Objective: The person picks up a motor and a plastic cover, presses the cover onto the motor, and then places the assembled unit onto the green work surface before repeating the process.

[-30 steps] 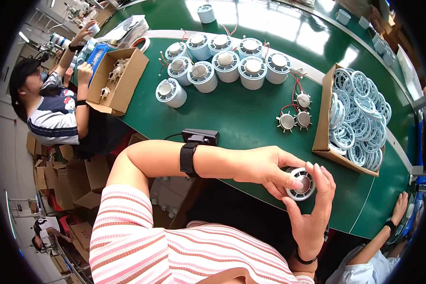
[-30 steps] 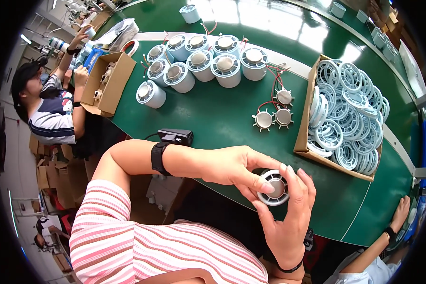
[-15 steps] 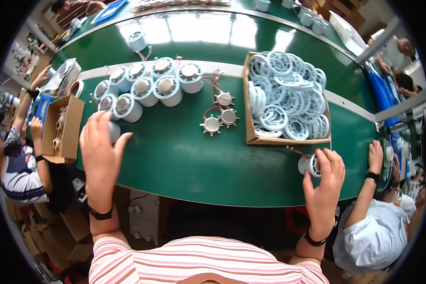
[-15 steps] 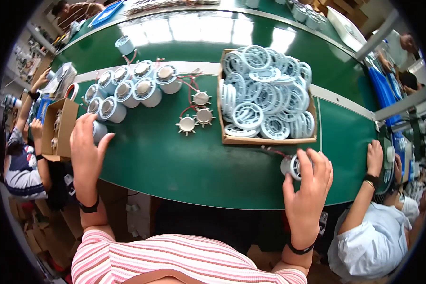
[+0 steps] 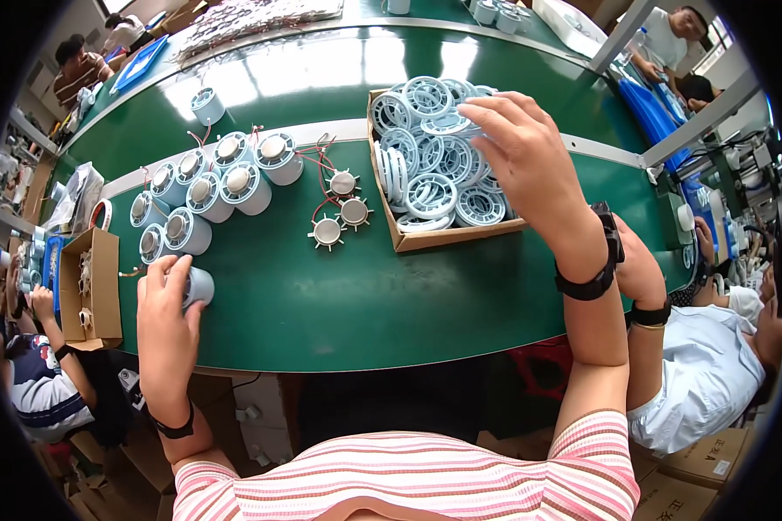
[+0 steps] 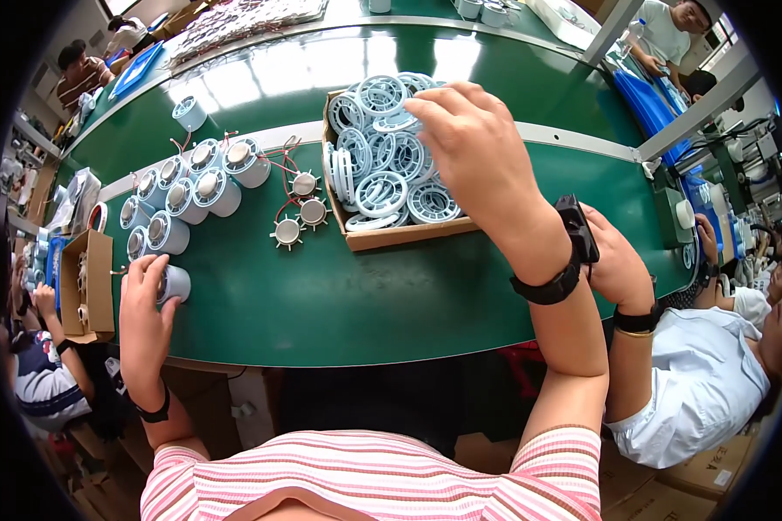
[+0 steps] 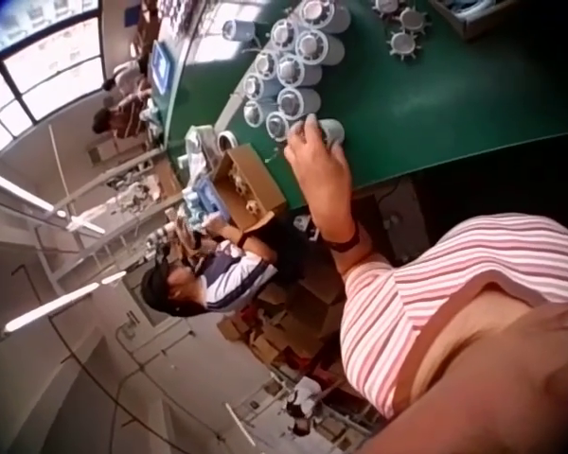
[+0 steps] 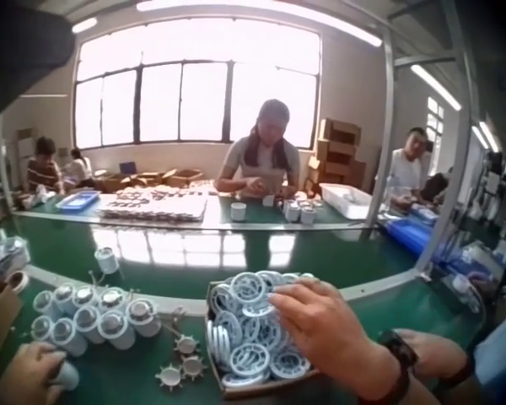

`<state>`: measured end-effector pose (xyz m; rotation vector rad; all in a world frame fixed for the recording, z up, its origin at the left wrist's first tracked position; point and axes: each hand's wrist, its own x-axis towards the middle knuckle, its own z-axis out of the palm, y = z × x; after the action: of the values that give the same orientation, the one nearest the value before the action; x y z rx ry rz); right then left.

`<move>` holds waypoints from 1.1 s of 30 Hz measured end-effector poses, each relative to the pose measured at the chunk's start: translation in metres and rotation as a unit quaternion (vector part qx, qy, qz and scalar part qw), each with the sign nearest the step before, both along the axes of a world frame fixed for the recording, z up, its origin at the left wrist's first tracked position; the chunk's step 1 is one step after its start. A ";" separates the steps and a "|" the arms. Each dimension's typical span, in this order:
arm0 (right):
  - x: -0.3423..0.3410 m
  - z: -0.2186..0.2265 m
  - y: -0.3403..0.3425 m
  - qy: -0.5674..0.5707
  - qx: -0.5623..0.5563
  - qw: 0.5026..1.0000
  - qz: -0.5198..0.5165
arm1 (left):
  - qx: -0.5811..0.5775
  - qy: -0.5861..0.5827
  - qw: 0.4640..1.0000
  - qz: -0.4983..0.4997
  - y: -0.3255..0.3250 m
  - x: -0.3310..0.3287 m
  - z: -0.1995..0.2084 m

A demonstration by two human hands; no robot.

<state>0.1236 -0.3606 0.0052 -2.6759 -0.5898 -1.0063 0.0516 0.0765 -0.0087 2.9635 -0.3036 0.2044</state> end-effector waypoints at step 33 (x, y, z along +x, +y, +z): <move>-0.146 -0.048 0.044 0.348 0.135 0.926 0.066 | -0.450 0.388 0.788 -0.159 -0.113 -0.029 -0.025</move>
<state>-0.0223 -0.3169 -0.0431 -2.4576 -0.4235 -0.0532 0.0223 -0.0369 -0.0339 1.7827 -0.4160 -0.6998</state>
